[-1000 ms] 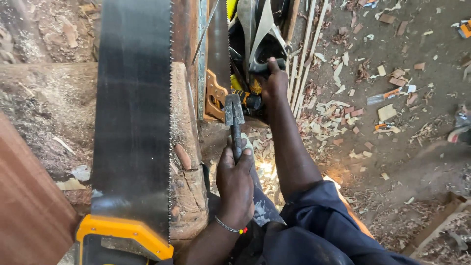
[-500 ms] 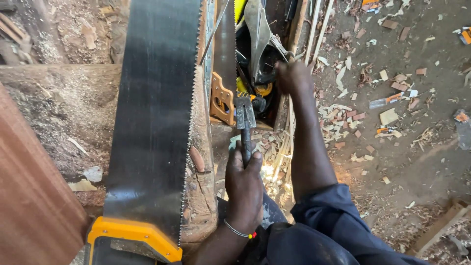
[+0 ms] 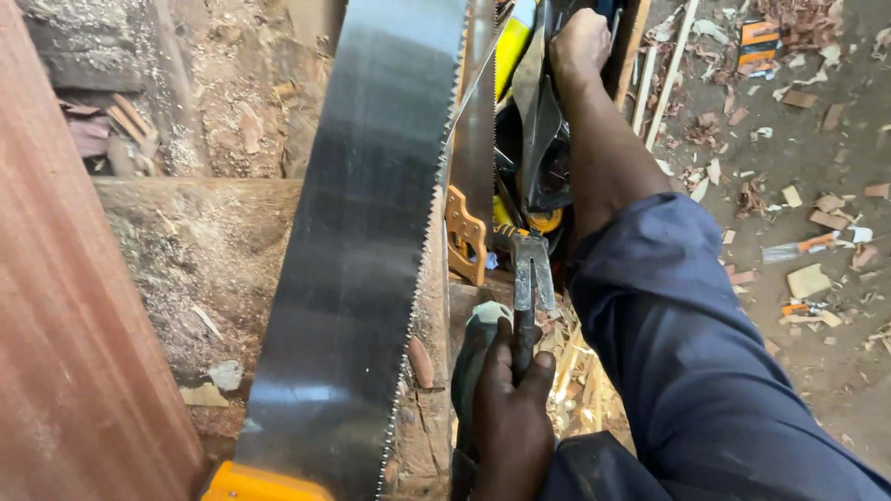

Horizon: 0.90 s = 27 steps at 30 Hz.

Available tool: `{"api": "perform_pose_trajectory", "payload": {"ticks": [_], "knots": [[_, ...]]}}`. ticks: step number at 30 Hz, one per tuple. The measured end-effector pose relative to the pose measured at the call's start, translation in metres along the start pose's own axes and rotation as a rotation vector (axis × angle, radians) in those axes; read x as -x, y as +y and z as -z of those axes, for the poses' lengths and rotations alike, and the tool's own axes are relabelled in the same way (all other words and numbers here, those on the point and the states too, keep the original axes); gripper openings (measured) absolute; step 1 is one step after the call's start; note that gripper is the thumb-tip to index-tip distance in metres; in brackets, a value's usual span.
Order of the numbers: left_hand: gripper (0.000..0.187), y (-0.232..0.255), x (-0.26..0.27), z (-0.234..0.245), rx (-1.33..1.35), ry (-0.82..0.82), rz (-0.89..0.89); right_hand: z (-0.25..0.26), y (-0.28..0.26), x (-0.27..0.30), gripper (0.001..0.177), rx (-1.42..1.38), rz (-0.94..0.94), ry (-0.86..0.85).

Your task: Hammering nails into a wooden frame to secure the components together.

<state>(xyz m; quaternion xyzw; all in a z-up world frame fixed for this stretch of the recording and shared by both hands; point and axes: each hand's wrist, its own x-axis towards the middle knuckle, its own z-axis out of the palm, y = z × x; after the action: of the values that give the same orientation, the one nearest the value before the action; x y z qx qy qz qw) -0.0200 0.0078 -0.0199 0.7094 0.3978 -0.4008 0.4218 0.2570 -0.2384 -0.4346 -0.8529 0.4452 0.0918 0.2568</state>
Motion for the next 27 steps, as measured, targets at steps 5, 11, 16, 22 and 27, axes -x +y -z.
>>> {"api": "perform_pose_trajectory", "payload": {"ticks": [5, 11, 16, 22, 27], "knots": [[0.068, 0.009, 0.007, 0.001, 0.067, -0.025, 0.100, 0.009, -0.016, 0.000, 0.018, 0.056, -0.133, -0.037], [0.057, 0.024, 0.017, 0.005, 0.007, -0.051, 0.172, -0.006, -0.006, -0.003, 0.022, -0.100, -0.062, 0.102], [0.039, 0.041, 0.032, 0.010, -0.047, -0.065, 0.177, 0.087, 0.006, 0.009, 0.019, -0.600, 0.408, 0.493], [0.028, 0.048, 0.050, 0.011, 0.051, -0.114, 0.095, 0.228, 0.027, 0.237, 0.029, -0.859, 0.254, 0.287], [0.029, 0.023, 0.056, 0.009, 0.326, -0.249, -0.148, 0.247, 0.068, 0.444, 0.028, -1.319, 0.074, 0.005]]}}
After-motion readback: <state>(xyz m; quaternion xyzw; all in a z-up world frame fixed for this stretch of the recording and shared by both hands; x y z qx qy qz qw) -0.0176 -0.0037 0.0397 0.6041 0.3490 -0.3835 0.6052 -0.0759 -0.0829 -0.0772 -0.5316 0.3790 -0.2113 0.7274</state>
